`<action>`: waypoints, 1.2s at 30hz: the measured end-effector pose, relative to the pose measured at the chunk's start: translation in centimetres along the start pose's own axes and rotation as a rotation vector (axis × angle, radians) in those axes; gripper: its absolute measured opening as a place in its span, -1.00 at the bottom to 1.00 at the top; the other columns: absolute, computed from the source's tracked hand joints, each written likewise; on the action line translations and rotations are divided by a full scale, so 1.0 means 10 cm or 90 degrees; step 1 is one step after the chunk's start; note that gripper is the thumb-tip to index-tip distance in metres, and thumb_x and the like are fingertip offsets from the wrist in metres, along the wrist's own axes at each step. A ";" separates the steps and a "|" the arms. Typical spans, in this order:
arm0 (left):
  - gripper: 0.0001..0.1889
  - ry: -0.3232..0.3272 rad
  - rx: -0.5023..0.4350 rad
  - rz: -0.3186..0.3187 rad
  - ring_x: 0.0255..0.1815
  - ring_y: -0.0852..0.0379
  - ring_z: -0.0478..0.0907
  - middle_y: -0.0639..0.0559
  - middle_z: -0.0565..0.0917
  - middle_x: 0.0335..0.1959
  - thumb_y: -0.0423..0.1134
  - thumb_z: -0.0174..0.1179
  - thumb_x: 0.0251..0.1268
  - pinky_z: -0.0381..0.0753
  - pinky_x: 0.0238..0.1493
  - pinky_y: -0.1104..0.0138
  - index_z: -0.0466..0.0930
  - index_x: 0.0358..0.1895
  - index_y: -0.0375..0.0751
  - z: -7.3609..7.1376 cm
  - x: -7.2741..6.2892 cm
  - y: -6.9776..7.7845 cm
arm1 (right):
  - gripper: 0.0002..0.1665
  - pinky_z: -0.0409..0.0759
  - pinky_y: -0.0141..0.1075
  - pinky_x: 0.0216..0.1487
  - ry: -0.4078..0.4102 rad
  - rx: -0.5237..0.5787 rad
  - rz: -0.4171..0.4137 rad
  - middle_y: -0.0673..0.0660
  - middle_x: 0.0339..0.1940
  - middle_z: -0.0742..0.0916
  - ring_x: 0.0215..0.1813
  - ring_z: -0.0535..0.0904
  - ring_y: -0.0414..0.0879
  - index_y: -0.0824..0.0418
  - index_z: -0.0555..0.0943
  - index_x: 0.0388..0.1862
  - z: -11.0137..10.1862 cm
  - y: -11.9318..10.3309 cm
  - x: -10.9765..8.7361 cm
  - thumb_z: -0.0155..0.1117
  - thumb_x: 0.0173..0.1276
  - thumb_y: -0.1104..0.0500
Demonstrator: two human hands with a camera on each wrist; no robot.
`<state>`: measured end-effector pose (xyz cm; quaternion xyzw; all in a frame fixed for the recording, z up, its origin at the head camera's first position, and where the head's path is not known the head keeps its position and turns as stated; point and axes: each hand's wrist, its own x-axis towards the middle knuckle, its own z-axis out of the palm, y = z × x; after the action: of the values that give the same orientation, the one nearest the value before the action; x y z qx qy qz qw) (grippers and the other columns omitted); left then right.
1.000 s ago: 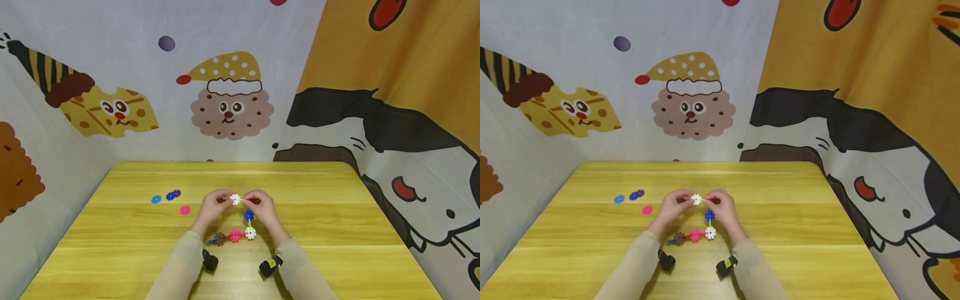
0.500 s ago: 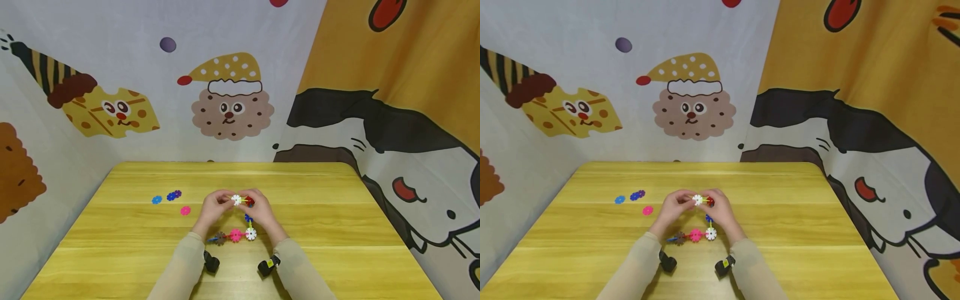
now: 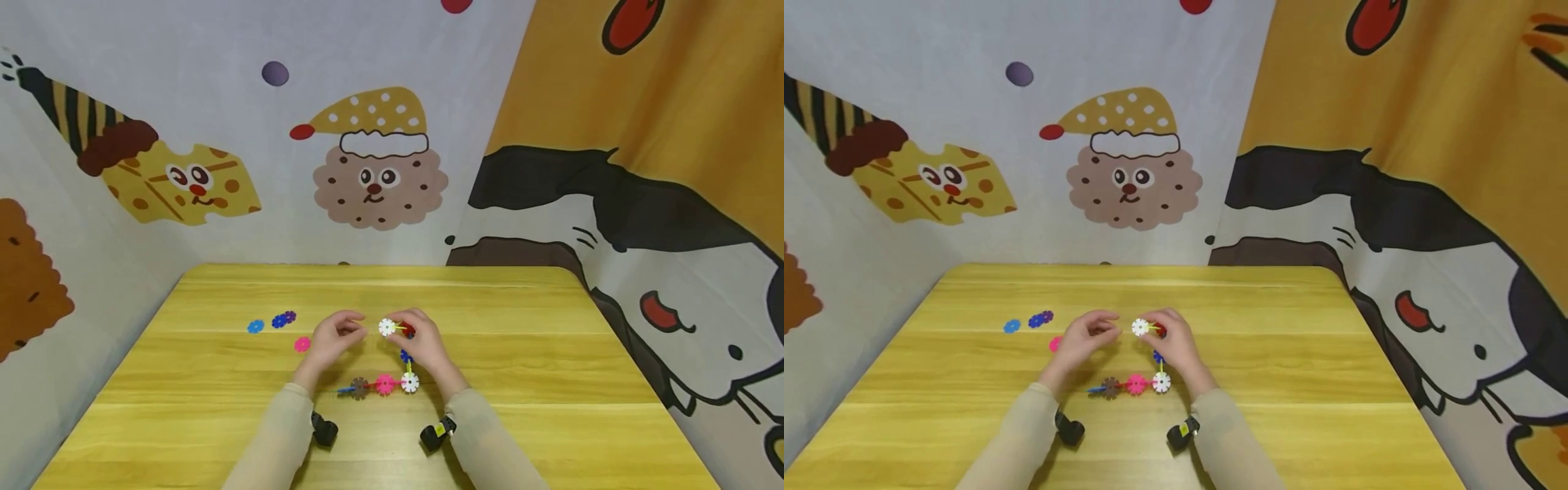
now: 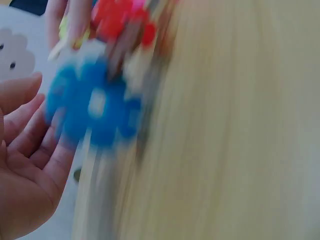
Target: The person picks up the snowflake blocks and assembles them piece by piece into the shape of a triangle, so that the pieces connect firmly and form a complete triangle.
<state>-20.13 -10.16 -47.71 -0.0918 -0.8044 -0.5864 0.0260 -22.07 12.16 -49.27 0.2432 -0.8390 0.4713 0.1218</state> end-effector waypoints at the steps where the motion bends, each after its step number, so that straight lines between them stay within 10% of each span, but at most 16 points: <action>1: -0.68 0.001 0.009 0.002 -0.20 0.02 0.63 -0.09 0.73 -0.22 -0.33 0.35 0.28 0.63 -0.14 0.26 0.63 0.07 -0.33 -0.07 -0.02 -0.02 | -0.59 0.55 -0.11 0.16 0.000 0.001 0.000 0.03 -0.02 0.69 0.06 0.59 -0.04 0.13 0.70 0.04 0.00 0.00 0.00 0.53 0.19 0.20; 15: -0.61 -0.005 0.111 0.018 -0.01 -0.19 0.61 -0.31 0.67 -0.01 -0.36 0.32 0.30 0.64 -0.10 0.33 0.57 0.15 -0.46 -0.89 -0.22 -0.34 | -0.58 0.57 -0.11 0.13 0.012 0.005 -0.011 0.04 -0.03 0.69 0.05 0.60 -0.02 0.12 0.71 0.04 0.00 0.00 -0.01 0.54 0.17 0.22; 36: -0.44 -0.091 0.186 -0.019 0.17 -0.27 0.44 -0.34 0.49 0.21 -0.35 0.47 0.10 0.44 0.22 -0.06 0.56 0.20 -0.41 -1.10 -0.27 -0.50 | -0.58 0.56 -0.14 0.15 0.004 0.002 0.010 0.03 -0.02 0.69 0.05 0.60 -0.04 0.13 0.70 0.05 -0.01 0.00 -0.02 0.53 0.18 0.21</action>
<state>-19.11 -22.37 -49.33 -0.1165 -0.8823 -0.4552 -0.0264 -21.92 12.31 -49.30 0.2355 -0.8397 0.4743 0.1207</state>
